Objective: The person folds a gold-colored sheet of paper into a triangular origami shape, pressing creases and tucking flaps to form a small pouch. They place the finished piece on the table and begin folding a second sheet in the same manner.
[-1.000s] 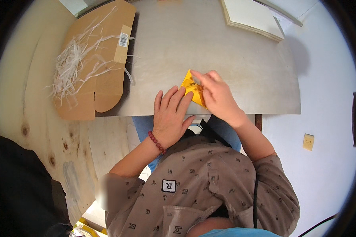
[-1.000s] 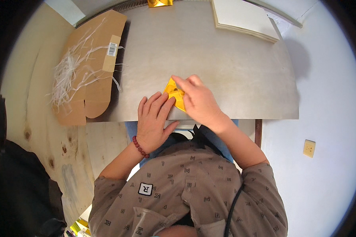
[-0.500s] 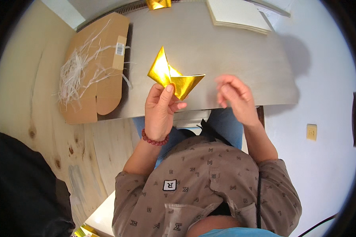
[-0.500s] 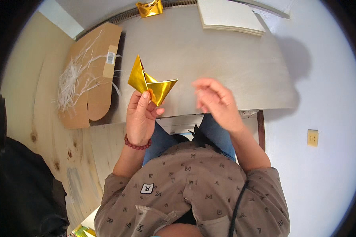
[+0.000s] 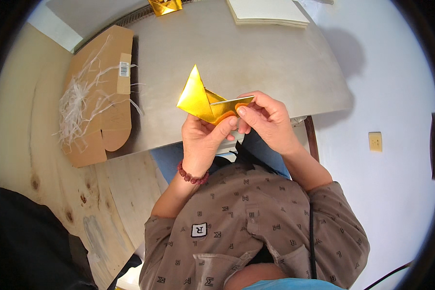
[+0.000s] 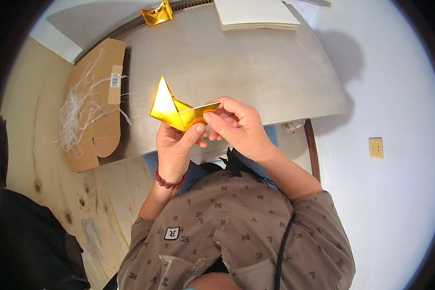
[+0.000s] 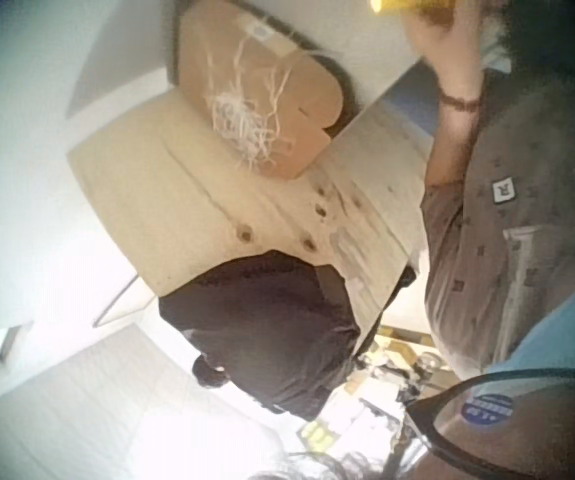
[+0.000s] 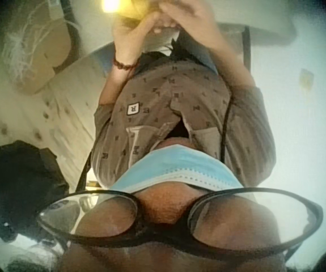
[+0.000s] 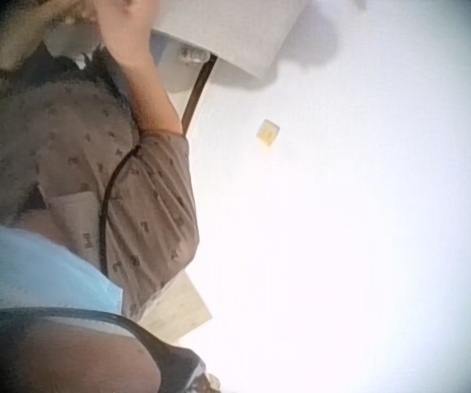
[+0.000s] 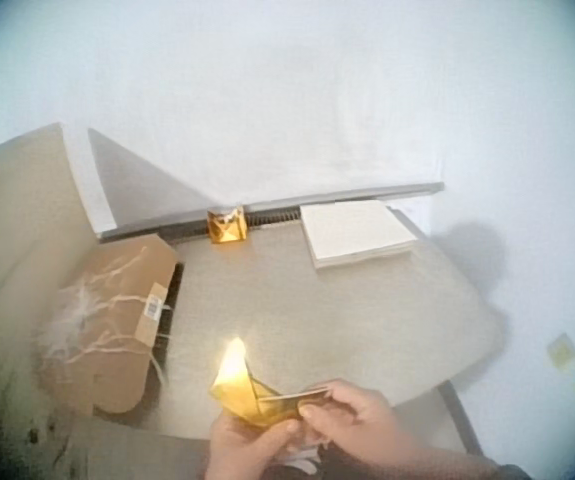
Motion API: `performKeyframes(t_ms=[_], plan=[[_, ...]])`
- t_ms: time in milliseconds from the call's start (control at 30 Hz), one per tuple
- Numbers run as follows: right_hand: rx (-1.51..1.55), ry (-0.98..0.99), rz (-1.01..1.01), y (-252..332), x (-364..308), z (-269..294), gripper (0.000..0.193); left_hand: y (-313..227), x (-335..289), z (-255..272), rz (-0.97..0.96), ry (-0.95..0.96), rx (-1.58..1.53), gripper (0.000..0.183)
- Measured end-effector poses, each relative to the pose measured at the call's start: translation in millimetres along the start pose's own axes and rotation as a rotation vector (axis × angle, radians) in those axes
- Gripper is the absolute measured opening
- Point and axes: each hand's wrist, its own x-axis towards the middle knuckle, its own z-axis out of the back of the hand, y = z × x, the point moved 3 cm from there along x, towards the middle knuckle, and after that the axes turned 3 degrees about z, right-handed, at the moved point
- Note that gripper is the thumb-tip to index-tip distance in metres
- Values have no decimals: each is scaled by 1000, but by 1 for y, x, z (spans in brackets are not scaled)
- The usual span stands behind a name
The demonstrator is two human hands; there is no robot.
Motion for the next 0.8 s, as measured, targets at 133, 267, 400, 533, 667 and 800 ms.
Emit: performKeyframes(t_ms=[133, 267, 400, 533, 667, 800], plan=[[-6, 1, 13, 3, -1, 2, 25, 1, 1, 1, 106, -4, -33, 29], [-43, 0, 0, 6, -2, 4, 26, -1, -1, 1, 90, -2, -35, 26], [-41, -9, 14, 7, -1, 3, 25, -3, 0, -1, 75, 28, 76, 23], [-46, -26, -19, 8, -2, 4, 26, -1, 2, -1, 112, 11, 51, 20], [-53, -15, -22, 9, -1, 5, 24, 1, 2, -2, 120, 6, 17, 20], [-88, -39, -63, 6, -1, 7, 20, 3, 2, -2, 129, 7, -17, 19]])
